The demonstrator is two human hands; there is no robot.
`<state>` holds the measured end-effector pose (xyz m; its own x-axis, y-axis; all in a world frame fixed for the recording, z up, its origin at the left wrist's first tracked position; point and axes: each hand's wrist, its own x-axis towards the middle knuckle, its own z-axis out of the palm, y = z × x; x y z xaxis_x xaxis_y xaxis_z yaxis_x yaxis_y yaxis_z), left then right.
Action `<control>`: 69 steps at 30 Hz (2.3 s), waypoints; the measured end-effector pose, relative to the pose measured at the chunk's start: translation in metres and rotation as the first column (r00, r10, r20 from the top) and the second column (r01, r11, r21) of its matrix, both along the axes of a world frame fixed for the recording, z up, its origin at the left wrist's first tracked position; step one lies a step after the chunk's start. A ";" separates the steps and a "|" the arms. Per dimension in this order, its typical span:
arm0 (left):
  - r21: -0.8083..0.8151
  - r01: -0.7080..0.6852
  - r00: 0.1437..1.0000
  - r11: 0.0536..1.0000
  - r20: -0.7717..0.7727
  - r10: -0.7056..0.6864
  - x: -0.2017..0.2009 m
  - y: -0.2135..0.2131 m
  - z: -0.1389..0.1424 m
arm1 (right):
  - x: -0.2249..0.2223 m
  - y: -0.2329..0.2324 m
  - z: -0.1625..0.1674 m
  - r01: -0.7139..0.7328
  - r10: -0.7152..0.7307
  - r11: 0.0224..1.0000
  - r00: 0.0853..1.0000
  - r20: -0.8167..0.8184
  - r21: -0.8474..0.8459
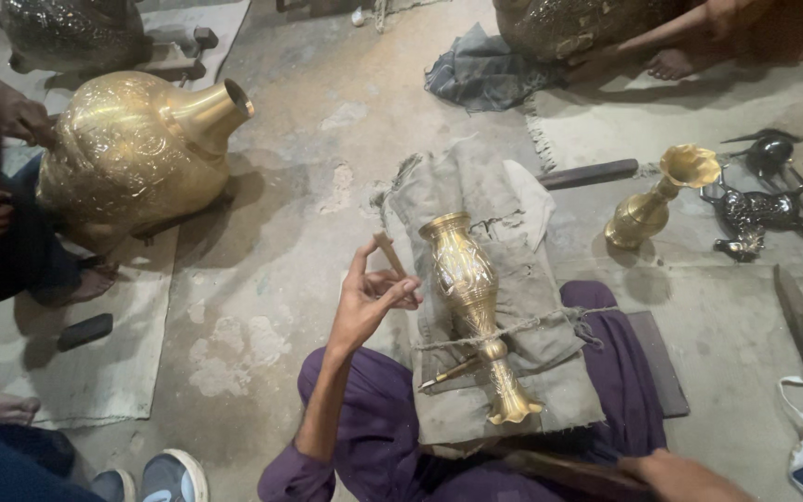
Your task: The person sits on the floor with an engraved brass vase on a cloth pad and hammers a punch against the vase's surface with a wooden mallet, working the pattern around the body. They reposition the punch and rotate the vase as they go, then hold the vase up at the end.
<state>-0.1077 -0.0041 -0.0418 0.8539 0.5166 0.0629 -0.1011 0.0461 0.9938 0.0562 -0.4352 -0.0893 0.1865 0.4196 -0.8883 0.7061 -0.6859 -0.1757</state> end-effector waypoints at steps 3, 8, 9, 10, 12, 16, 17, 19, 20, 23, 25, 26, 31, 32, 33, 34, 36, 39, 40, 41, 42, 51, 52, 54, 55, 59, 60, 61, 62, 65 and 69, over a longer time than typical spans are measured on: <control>0.017 0.120 0.992 0.993 0.025 -0.120 0.013 0.006 0.006 | 0.024 -0.017 0.020 0.218 -0.221 0.975 0.965 -0.140 -0.038; 0.090 0.267 0.964 0.960 -0.015 -0.267 0.046 0.011 0.016 | 0.049 -0.070 0.045 0.456 -0.038 0.605 0.835 -0.549 0.653; 0.076 0.294 0.956 0.953 -0.021 -0.293 0.052 0.011 0.018 | 0.051 -0.072 0.042 0.605 -0.124 0.570 0.733 -0.669 0.556; 0.066 0.320 0.947 0.945 -0.025 -0.319 0.058 0.012 0.021 | 0.053 -0.070 0.036 0.731 -0.199 0.519 0.607 -0.769 0.443; 0.160 0.350 0.937 0.923 -0.065 -0.344 0.070 0.013 0.028 | 0.054 -0.056 0.021 0.823 -0.234 0.418 0.506 -0.830 0.384; 0.356 0.422 0.906 0.834 -0.128 -0.403 0.084 0.011 0.041 | 0.045 -0.003 -0.001 0.879 -0.271 0.144 0.477 -0.836 0.454; 0.351 0.454 0.890 0.819 -0.126 -0.439 0.086 0.010 0.043 | 0.042 0.003 -0.005 0.908 -0.309 0.043 0.409 -0.858 0.417; 0.409 0.507 0.859 0.758 -0.164 -0.486 0.093 0.012 0.046 | 0.041 0.011 0.000 0.845 -0.509 0.019 0.468 -0.723 0.534; 0.438 0.534 0.841 0.723 -0.185 -0.509 0.096 0.013 0.047 | 0.041 0.015 0.005 0.809 -0.602 0.017 0.478 -0.640 0.587; 0.477 0.583 0.807 0.657 -0.251 -0.535 0.105 0.015 0.048 | 0.039 0.037 0.019 0.368 -0.574 -0.065 0.747 -0.336 0.928; 0.488 0.616 0.780 0.618 -0.271 -0.564 0.110 0.016 0.049 | 0.041 0.055 0.024 0.542 -0.626 0.028 0.665 -0.408 0.840; 0.486 0.636 0.763 0.599 -0.283 -0.581 0.111 0.014 0.048 | 0.040 0.059 0.026 0.626 -0.658 0.073 0.615 -0.435 0.776; 0.570 0.650 0.726 0.503 -0.270 -0.632 0.117 0.014 0.052 | 0.044 0.079 0.026 0.437 -0.705 0.092 0.664 -0.251 0.895; 0.593 0.652 0.712 0.473 -0.265 -0.650 0.119 0.014 0.054 | 0.045 0.081 0.026 0.347 -0.702 0.093 0.688 -0.185 0.933; 0.594 0.661 0.699 0.458 -0.266 -0.664 0.119 0.013 0.055 | 0.046 0.083 0.025 0.325 -0.686 0.091 0.706 -0.178 0.941; 0.595 0.670 0.686 0.443 -0.269 -0.676 0.119 0.012 0.057 | 0.048 0.085 0.025 0.305 -0.668 0.088 0.724 -0.171 0.948; 0.608 0.677 0.664 0.414 -0.262 -0.701 0.120 0.012 0.060 | 0.051 0.088 0.025 0.312 -0.676 0.201 0.730 -0.099 0.928; 0.632 0.678 0.643 0.375 -0.264 -0.719 0.120 0.011 0.063 | 0.050 0.092 0.027 0.259 -0.673 0.417 0.733 0.104 0.871; 0.637 0.678 0.645 0.367 -0.277 -0.712 0.120 0.010 0.064 | 0.049 0.093 0.027 0.138 -0.641 0.414 0.746 0.181 0.900; 0.640 0.678 0.648 0.361 -0.290 -0.705 0.119 0.009 0.065 | 0.048 0.094 0.027 0.015 -0.608 0.406 0.751 0.258 0.914; 0.639 0.680 0.649 0.359 -0.296 -0.701 0.119 0.008 0.065 | 0.047 0.095 0.028 0.017 -0.585 0.471 0.754 0.298 0.882; 0.652 0.678 0.643 0.340 -0.302 -0.704 0.120 0.007 0.059 | 0.050 0.095 0.031 0.110 -0.668 0.360 0.723 0.174 0.926; 0.654 0.673 0.647 0.345 -0.296 -0.702 0.120 0.007 0.057 | 0.049 0.094 0.032 0.143 -0.697 0.187 0.716 0.029 0.972; 0.650 0.671 0.648 0.357 -0.281 -0.708 0.120 0.008 0.056 | 0.048 0.092 0.037 0.186 -0.673 -0.003 0.726 -0.139 0.983; 0.640 0.677 0.641 0.362 -0.273 -0.717 0.119 0.008 0.055 | 0.046 0.089 0.040 0.202 -0.649 -0.012 0.744 -0.162 0.979; 0.665 0.650 0.659 0.367 -0.254 -0.708 0.116 0.009 0.055 | 0.044 0.084 0.050 0.037 -0.783 0.241 0.598 0.172 0.970; 0.668 0.646 0.661 0.369 -0.248 -0.708 0.116 0.009 0.055 | 0.045 0.083 0.051 0.098 -0.761 0.167 0.645 0.065 0.981; 0.671 0.641 0.665 0.373 -0.241 -0.707 0.115 0.008 0.056 | 0.045 0.082 0.051 0.162 -0.726 0.097 0.686 -0.041 0.982; 0.673 0.637 0.667 0.377 -0.235 -0.707 0.115 0.008 0.057 | 0.046 0.082 0.050 0.231 -0.682 0.032 0.716 -0.148 0.972; 0.633 0.664 0.666 0.398 -0.259 -0.700 0.114 0.006 0.060 | 0.044 0.080 0.045 -0.029 -0.747 0.393 0.573 0.338 0.919; 0.643 0.662 0.685 0.386 -0.308 -0.660 0.114 0.003 0.065 | 0.043 0.079 0.039 0.141 -0.679 0.020 0.729 -0.090 0.990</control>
